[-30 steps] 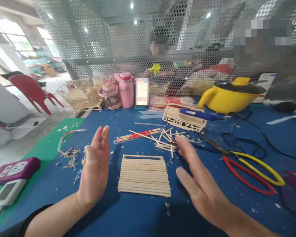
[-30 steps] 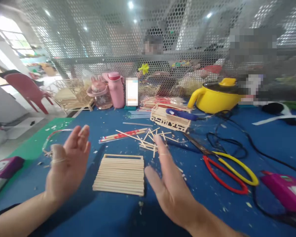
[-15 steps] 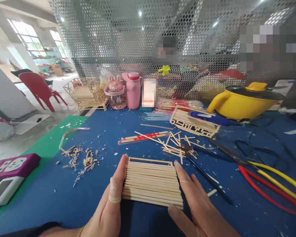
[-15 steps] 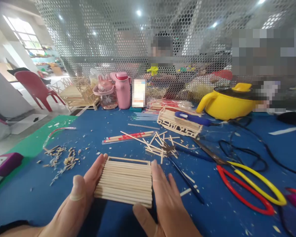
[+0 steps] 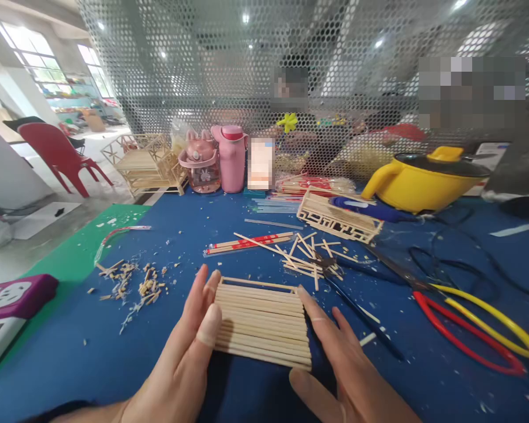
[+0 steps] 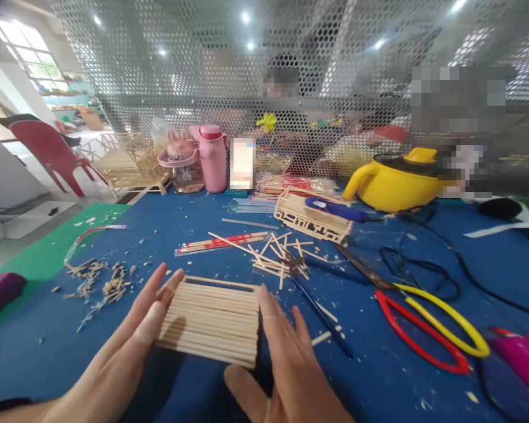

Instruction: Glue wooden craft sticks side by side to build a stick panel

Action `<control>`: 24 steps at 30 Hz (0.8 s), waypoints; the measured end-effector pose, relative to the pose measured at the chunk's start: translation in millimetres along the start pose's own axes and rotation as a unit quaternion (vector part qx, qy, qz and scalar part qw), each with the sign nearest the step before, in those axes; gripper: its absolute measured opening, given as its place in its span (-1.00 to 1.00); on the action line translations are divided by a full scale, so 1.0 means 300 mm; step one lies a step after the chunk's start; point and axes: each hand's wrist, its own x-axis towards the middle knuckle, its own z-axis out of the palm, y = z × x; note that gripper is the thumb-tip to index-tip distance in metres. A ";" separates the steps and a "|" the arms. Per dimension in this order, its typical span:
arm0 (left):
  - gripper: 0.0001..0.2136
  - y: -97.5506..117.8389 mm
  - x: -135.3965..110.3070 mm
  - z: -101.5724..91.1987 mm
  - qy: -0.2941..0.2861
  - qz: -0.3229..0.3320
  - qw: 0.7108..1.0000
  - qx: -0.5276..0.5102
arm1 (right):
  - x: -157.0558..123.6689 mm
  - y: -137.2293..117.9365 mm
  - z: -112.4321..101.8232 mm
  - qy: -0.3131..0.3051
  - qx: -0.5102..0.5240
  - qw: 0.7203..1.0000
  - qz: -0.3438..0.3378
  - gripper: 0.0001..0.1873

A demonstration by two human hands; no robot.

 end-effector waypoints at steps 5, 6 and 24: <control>-0.39 0.044 0.115 -0.055 0.039 -0.023 0.993 0.106 | 0.001 0.020 0.023 0.005 -0.010 1.000 -0.011 -0.20; -0.39 0.050 0.132 -0.062 0.033 -0.026 0.993 0.114 | 0.001 0.024 0.027 0.006 -0.010 1.000 -0.010 -0.20; -0.67 0.111 0.185 -0.078 -0.064 -0.079 0.980 0.170 | 0.035 0.052 -0.013 0.066 -0.030 0.995 -0.074 -0.27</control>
